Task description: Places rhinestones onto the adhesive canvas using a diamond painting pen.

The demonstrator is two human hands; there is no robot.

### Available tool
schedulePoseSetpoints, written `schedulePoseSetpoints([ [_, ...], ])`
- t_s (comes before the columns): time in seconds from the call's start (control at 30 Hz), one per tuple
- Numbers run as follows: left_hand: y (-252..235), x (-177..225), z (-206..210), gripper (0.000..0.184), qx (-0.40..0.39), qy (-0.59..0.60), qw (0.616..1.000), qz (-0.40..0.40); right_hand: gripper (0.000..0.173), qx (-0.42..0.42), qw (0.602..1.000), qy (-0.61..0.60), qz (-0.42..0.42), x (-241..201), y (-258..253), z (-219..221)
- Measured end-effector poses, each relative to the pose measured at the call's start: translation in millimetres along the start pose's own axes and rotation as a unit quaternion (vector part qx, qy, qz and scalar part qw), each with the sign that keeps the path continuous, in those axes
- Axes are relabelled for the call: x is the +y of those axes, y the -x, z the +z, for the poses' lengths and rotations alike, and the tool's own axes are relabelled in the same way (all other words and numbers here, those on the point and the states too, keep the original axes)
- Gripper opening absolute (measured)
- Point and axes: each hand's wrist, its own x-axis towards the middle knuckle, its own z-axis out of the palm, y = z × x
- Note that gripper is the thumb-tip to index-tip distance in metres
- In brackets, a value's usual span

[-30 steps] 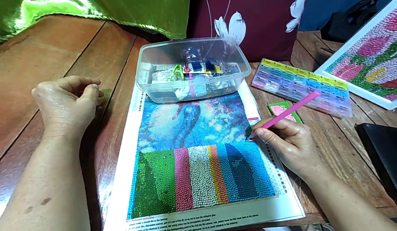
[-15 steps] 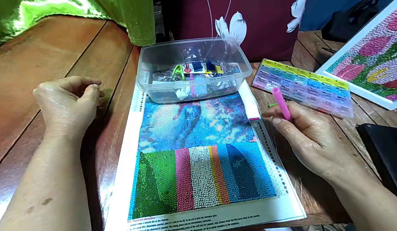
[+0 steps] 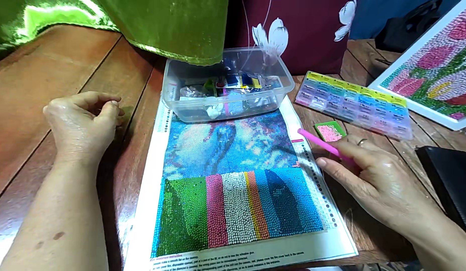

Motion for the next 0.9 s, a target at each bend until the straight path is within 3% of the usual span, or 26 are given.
schedulePoseSetpoints([
  [0.3, 1.7, 4.0, -0.6, 0.031, 0.0, -0.009, 1.0, -0.002, 0.016, -0.063, 0.996, 0.019, -0.063, -3.9, -21.6, 16.3],
  [0.9, 1.4, 5.1, -0.1, 0.031, 0.002, -0.003, 1.0, -0.006, 0.007, -0.105, 0.987, 0.05, -0.112, -2.9, -32.4, 25.2],
])
